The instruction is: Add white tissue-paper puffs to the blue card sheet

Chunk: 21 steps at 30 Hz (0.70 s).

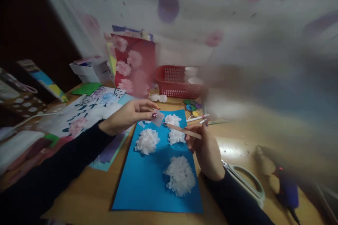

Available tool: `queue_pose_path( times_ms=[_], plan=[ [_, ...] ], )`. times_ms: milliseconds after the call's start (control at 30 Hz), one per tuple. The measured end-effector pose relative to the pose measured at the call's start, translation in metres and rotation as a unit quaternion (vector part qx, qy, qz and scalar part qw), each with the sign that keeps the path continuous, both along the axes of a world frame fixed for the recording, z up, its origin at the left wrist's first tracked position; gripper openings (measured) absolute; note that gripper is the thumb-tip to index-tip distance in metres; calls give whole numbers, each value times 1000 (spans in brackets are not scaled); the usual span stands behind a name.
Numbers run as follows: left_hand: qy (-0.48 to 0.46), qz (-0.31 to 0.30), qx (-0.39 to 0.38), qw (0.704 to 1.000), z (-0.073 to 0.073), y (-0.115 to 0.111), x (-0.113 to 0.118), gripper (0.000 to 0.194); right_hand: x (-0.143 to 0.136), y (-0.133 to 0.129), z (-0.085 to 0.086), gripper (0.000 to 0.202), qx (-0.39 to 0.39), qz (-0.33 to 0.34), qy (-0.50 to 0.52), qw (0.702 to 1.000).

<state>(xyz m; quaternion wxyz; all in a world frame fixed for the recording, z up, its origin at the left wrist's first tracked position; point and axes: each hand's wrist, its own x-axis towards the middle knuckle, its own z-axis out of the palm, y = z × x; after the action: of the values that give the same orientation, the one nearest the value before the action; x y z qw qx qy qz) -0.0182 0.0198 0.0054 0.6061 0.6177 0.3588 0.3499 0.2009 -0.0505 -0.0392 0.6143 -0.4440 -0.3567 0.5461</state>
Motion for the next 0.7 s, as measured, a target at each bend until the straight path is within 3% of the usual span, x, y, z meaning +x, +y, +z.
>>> queue_pose_path(
  times_ms=[100,300,467,700],
  plan=[
    [-22,-3,-25,999,-10,-9,13,22,0,-4,-1,52,-4,2,-23,1000],
    [-31,12,-44,998,-23,-11,17,11,2,-6,0,50,-23,21,-28,999],
    [-32,-10,-94,995,-25,-12,19,14,1,-6,3,48,-13,30,-11,999],
    [-57,-52,-106,991,-25,-12,18,12,5,-5,1,46,-7,39,17,999]
  ],
)
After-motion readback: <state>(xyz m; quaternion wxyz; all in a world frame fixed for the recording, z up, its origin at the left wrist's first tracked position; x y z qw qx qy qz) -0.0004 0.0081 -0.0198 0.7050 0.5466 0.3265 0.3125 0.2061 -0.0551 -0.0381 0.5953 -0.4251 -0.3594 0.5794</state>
